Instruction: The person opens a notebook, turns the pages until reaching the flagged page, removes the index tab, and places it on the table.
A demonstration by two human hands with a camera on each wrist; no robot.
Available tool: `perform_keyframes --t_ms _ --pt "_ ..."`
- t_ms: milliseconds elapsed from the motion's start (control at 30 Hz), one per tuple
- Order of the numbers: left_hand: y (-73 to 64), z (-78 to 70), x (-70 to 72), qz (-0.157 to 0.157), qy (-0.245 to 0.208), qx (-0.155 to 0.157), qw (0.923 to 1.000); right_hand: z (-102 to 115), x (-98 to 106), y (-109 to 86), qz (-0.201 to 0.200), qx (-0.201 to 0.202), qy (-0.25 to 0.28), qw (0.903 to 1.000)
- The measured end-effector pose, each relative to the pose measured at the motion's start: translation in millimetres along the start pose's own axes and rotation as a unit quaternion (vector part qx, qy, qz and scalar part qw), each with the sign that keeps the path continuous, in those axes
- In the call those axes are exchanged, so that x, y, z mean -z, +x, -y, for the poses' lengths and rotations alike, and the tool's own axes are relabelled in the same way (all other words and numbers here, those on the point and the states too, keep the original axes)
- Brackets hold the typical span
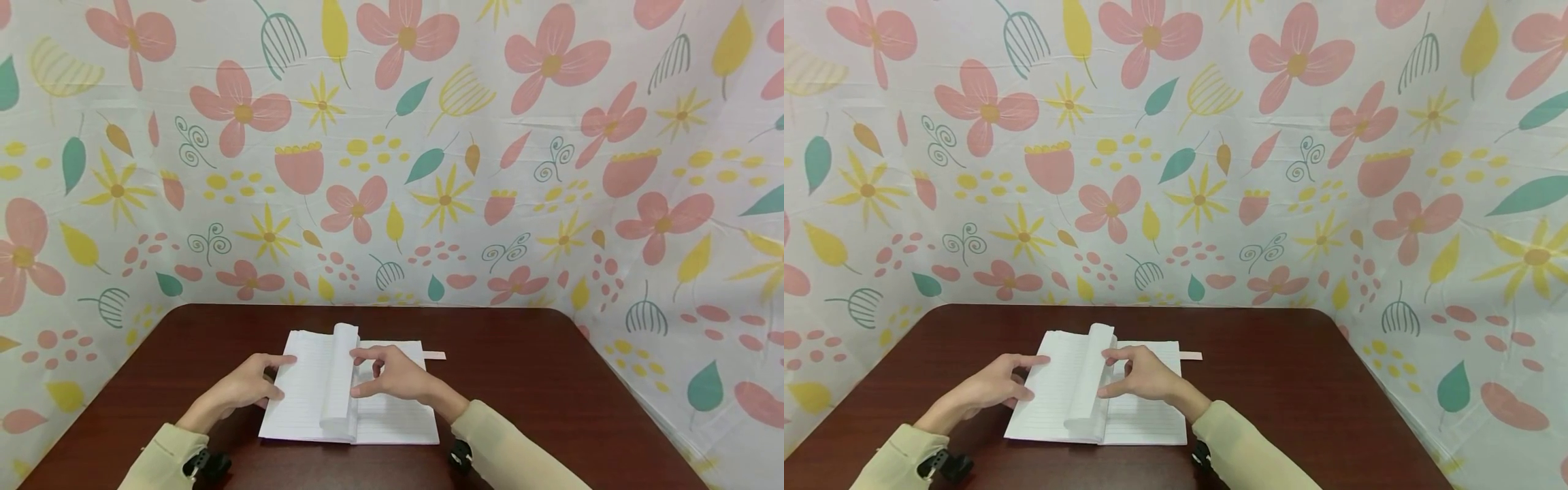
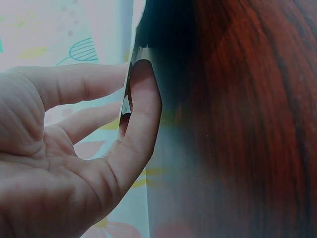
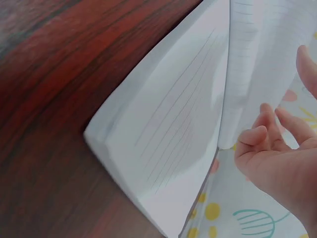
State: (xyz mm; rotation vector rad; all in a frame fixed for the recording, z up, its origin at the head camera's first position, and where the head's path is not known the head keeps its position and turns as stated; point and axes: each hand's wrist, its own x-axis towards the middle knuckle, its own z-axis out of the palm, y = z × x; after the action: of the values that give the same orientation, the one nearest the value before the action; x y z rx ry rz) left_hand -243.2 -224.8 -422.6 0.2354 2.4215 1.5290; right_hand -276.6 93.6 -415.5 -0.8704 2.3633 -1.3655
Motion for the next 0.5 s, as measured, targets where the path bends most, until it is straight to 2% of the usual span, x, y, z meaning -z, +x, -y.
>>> perform_keyframes --t_ms 300,500 --pt "0.5 -0.6 -0.2 -0.004 0.009 0.000 1.0000 2.7 -6.5 6.5 0.046 -0.052 -0.020 0.9974" --pt "1.2 -1.0 -1.3 -0.005 0.007 0.005 1.0000 1.8 -12.0 9.8 0.063 -0.060 -0.023 0.9959"
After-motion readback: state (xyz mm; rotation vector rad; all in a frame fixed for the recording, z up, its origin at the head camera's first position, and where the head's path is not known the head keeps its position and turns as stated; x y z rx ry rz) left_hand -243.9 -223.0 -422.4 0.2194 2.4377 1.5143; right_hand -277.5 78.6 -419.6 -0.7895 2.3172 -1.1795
